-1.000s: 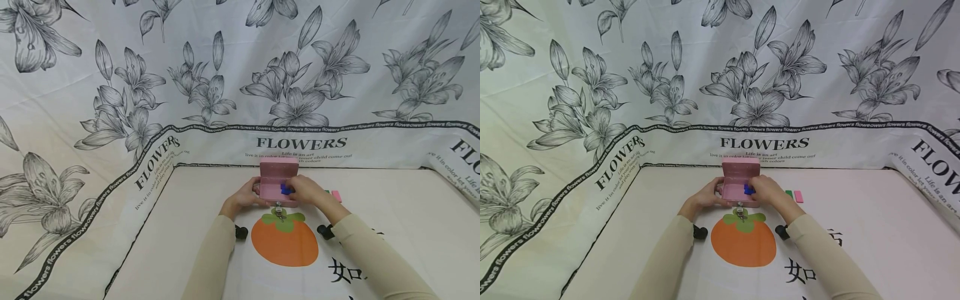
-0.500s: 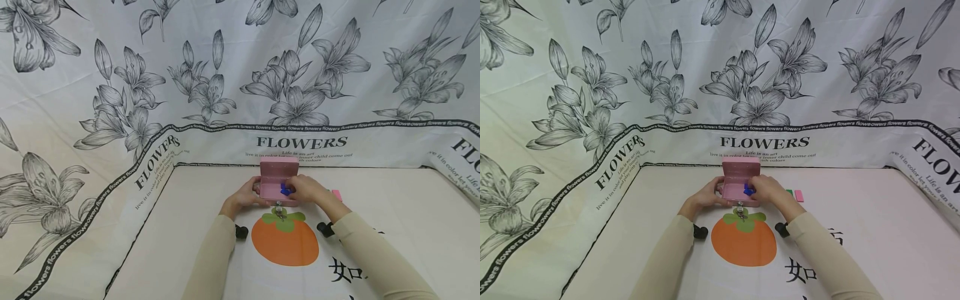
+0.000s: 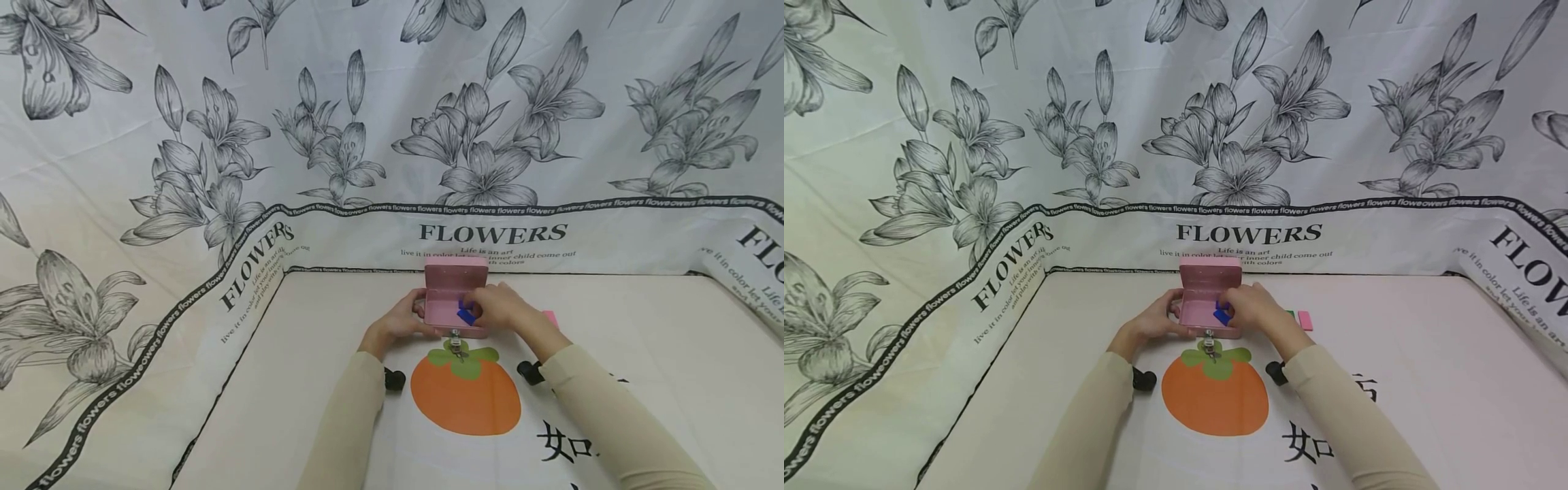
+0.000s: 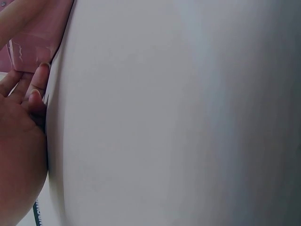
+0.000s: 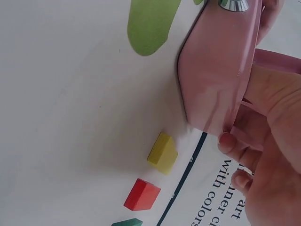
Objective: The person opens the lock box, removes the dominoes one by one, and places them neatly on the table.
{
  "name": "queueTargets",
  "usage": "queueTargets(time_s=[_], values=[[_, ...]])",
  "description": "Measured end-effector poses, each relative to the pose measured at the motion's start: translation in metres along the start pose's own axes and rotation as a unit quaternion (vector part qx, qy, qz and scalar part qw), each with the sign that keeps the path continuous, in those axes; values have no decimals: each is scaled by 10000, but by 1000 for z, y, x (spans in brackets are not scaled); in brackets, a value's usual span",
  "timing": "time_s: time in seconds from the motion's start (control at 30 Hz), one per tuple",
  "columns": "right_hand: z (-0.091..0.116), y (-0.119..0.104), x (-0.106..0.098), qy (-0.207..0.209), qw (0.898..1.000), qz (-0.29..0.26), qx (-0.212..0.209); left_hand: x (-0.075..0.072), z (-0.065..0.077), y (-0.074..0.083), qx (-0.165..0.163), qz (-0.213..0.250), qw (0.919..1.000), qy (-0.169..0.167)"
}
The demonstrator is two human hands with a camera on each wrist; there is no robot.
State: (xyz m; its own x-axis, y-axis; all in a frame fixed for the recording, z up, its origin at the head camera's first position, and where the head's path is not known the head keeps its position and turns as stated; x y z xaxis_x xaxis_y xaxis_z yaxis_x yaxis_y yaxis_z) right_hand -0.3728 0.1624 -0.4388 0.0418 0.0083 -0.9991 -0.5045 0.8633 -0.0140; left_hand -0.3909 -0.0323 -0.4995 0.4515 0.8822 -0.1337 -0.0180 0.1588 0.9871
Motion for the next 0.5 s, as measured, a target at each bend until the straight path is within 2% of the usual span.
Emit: queueTargets(time_s=[0.23,0.5], values=[[2,-3,-4,435,9975,245,-493,0,-1,-2,8,-48,10000,20],[-2,-5,-2,387,9968,207,-667,0,0,-1,23,16,10000,-2]])
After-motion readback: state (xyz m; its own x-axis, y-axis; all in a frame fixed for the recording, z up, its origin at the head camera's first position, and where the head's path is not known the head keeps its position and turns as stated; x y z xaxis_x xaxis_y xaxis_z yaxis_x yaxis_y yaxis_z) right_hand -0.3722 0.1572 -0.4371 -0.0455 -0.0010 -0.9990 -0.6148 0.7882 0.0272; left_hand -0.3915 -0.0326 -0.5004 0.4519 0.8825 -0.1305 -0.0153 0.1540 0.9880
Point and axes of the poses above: each hand's wrist, its own z-axis away from the middle knuckle, its own x-axis out of the palm, y = z × x, the point moved 5 cm from there along -z, towards the middle knuckle, and after that the axes turned 14 degrees about z, right-handed, at the moved point
